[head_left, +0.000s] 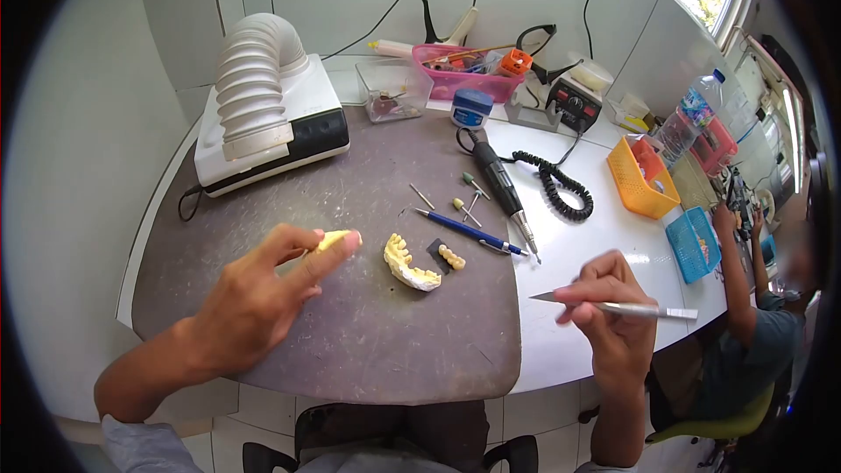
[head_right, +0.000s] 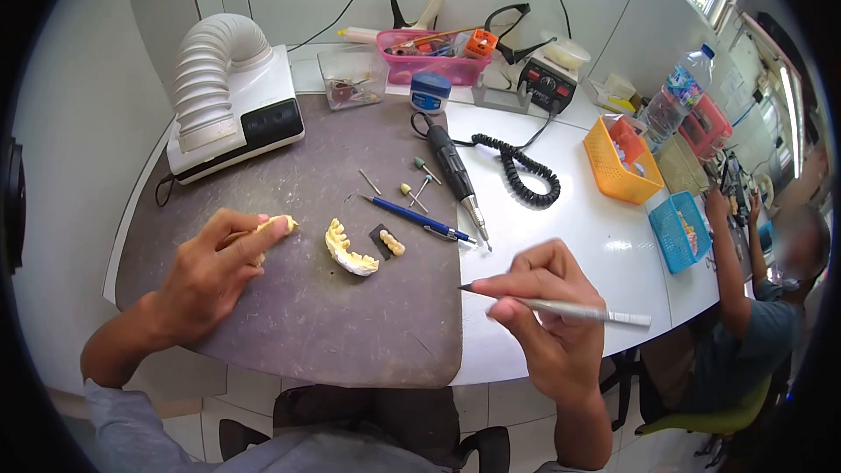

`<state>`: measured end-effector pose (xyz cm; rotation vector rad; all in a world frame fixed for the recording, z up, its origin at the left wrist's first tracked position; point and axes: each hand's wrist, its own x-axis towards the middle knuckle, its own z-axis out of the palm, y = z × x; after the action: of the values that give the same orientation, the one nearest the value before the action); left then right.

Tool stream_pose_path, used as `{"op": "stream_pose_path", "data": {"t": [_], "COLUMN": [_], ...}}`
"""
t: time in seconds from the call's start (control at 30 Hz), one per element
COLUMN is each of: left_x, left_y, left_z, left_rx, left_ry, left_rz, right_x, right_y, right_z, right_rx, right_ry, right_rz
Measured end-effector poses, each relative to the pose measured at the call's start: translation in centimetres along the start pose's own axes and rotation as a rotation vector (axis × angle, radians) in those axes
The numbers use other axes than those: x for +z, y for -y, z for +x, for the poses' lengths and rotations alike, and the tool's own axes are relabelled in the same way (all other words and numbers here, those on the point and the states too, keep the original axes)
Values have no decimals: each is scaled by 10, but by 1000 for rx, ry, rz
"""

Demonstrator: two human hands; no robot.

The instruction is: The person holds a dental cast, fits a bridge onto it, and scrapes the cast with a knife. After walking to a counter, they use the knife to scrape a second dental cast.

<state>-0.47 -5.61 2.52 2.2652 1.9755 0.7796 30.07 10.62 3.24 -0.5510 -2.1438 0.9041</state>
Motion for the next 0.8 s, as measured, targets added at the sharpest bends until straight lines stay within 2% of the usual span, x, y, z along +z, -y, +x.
{"op": "stream_pose_path", "data": {"t": [0.03, 0.1, 0.13, 0.17, 0.2, 0.23, 0.27, 0.37, 0.43, 0.5, 0.57, 0.7, 0.8], "left_x": [-1, 2, 10, 15, 20, 24, 30, 44, 47, 45, 42, 39, 37], "left_y": [3, 12, 20, 26, 30, 35, 40, 50, 55, 54, 54, 56, 59], "left_z": [6, 22, 27, 34, 40, 47, 52, 58, 57, 53, 52, 53, 57], "left_rx": [11, -127, -271, -258, -359, -459, -521, -482, -435, -431, -442, -460, -437], "left_ry": [-15, -217, -240, -247, -238, -223, -213, -229, -231, -234, -231, -174, -156], "left_rz": [0, -360, -641, -638, -908, -1178, -1302, -1397, -1354, -1366, -1375, -1496, -1604], "right_x": [-2, -1, 5, 11, 14, 20, 27, 47, 56, 56, 50, 35, 37], "right_y": [1, 2, 10, 19, 11, 4, -5, -28, -28, -31, -26, -62, -83], "right_z": [13, 42, 57, 72, 87, 101, 112, 131, 137, 145, 168, 244, 301], "right_rx": [-12, -84, 39, 160, 63, 69, 20, -63, -33, -100, -74, -272, -23], "right_ry": [-5, 129, 168, 205, 303, 368, 430, 549, 603, 572, 485, 122, 142], "right_rz": [-13, -185, -129, -72, -292, -344, -463, -672, -737, -688, -720, -815, -940]}}
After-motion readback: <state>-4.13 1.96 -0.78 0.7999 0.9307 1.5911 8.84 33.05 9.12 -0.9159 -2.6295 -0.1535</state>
